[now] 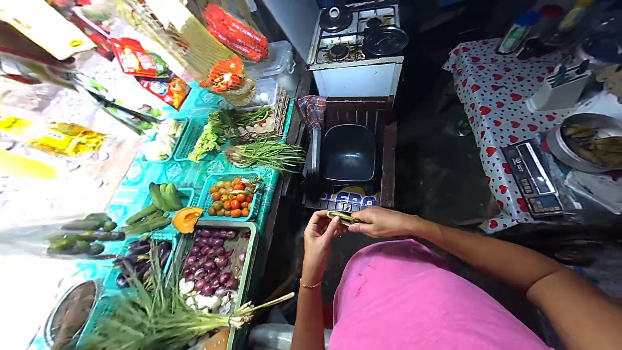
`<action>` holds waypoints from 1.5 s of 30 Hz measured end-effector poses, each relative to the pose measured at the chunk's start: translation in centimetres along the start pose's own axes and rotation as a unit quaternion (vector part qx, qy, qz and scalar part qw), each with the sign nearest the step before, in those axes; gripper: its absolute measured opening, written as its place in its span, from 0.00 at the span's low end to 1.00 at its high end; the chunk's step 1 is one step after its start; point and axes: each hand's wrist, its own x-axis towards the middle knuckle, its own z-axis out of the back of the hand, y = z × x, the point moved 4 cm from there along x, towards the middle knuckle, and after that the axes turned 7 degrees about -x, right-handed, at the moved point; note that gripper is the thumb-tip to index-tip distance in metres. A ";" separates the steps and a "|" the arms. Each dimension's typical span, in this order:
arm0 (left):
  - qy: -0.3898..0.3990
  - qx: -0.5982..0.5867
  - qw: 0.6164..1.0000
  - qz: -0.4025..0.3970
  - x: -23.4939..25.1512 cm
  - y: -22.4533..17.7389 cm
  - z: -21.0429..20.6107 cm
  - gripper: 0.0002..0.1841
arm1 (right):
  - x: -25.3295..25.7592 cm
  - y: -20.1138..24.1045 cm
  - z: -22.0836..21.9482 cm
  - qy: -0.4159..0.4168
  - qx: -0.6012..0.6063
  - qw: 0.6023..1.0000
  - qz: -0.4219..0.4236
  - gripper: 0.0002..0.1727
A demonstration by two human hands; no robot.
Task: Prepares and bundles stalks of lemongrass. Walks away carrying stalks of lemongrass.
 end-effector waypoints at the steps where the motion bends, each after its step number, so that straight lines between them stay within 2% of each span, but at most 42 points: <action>1: 0.051 0.121 0.991 -0.017 0.4 -0.3 0.3 0.18 | -0.2 0.2 0.3 0.012 -0.072 0.997 -0.019 0.21; 3: 0.180 0.346 0.921 -0.025 1.1 -1.2 0.1 0.21 | -0.4 0.7 0.2 0.034 -0.163 0.985 -0.044 0.21; 4: 0.246 0.405 0.880 -0.005 1.2 -1.6 -0.5 0.20 | -0.5 1.0 -0.1 0.038 -0.187 0.981 -0.042 0.21; 5: 0.309 0.438 0.844 0.035 1.3 -1.9 -1.3 0.20 | -0.6 1.3 -0.4 0.044 -0.202 0.978 -0.037 0.20; 7: 0.410 0.430 0.792 0.138 1.4 -1.5 -2.4 0.19 | -0.9 2.1 -0.6 0.064 -0.221 0.973 -0.027 0.18; 9: 0.470 0.362 0.777 0.211 1.4 -0.8 -2.8 0.20 | -1.4 2.4 -0.4 0.097 -0.207 0.973 -0.017 0.17; 11: 0.483 0.296 0.794 0.221 1.2 -0.5 -3.1 0.19 | -2.1 2.4 0.7 0.136 -0.141 0.981 0.003 0.19; 15: 0.441 0.139 0.871 0.166 0.6 -1.5 -3.6 0.14 | -3.2 -0.6 3.7 0.093 0.110 0.987 0.066 0.15; 18: 0.332 0.017 0.933 0.134 1.4 -1.6 -3.1 0.13 | -3.4 -3.2 3.9 -0.006 0.256 0.962 0.099 0.16; 19: 0.279 -0.010 0.951 0.135 1.8 -1.4 -2.9 0.13 | -3.4 -3.7 3.5 -0.058 0.240 0.964 0.097 0.18; 20: 0.222 -0.022 0.965 0.135 2.1 -1.1 -2.7 0.13 | -3.6 -3.9 2.9 -0.109 0.174 0.975 0.081 0.20; 22: 0.129 0.050 0.984 0.111 2.7 -0.1 -2.0 0.14 | -4.2 -3.4 1.5 -0.138 -0.021 0.990 -0.015 0.22; 23: 0.107 0.147 0.980 0.079 2.9 0.4 -1.8 0.14 | -4.5 -2.6 0.9 -0.107 -0.098 0.986 -0.079 0.23; 25: 0.111 0.381 0.918 0.012 2.6 0.7 -2.3 0.16 | -5.0 -0.3 0.5 -0.026 -0.191 0.969 -0.153 0.21; 27: 0.162 0.508 0.846 -0.014 1.6 0.7 -3.7 0.16 | -5.3 1.8 1.4 0.028 -0.248 0.958 -0.145 0.19; 29: 0.235 0.535 0.809 -0.060 0.6 0.7 -4.2 0.15 | -5.4 2.3 3.3 0.057 -0.255 0.960 -0.097 0.17; 31: 0.319 0.457 0.826 -0.086 0.0 0.1 -3.9 0.15 | -5.3 1.0 5.5 0.039 -0.166 0.985 -0.014 0.15; 33: 0.366 0.317 0.870 -0.089 -0.2 -1.2 -3.7 0.16 | -4.9 -1.6 6.3 0.005 0.033 0.997 0.073 0.13; 35: 0.338 0.236 0.904 -0.110 0.1 -3.0 -3.7 0.17 | -4.4 -3.4 4.9 -0.023 0.254 0.964 0.076 0.13; 37: 0.247 0.252 0.925 -0.144 1.0 -3.9 -3.4 0.16 | -3.6 -4.0 2.4 -0.079 0.358 0.929 0.049 0.14; 39: 0.144 0.303 0.931 -0.143 1.7 -3.4 -2.9 0.14 | -3.1 -4.1 0.2 -0.178 0.283 0.942 0.008 0.19; 41: 0.082 0.371 0.915 -0.136 2.0 -2.5 -2.7 0.14 | -3.4 -3.1 -1.3 -0.203 0.103 0.972 -0.048 0.23; 43: 0.064 0.448 0.881 -0.142 1.8 -1.6 -3.1 0.15 | -3.9 -1.1 -1.7 -0.126 -0.049 0.982 -0.130 0.24; 45: 0.078 0.520 0.836 -0.158 1.4 -0.9 -3.8 0.14 | -4.3 1.2 -0.7 -0.053 -0.144 0.974 -0.169 0.24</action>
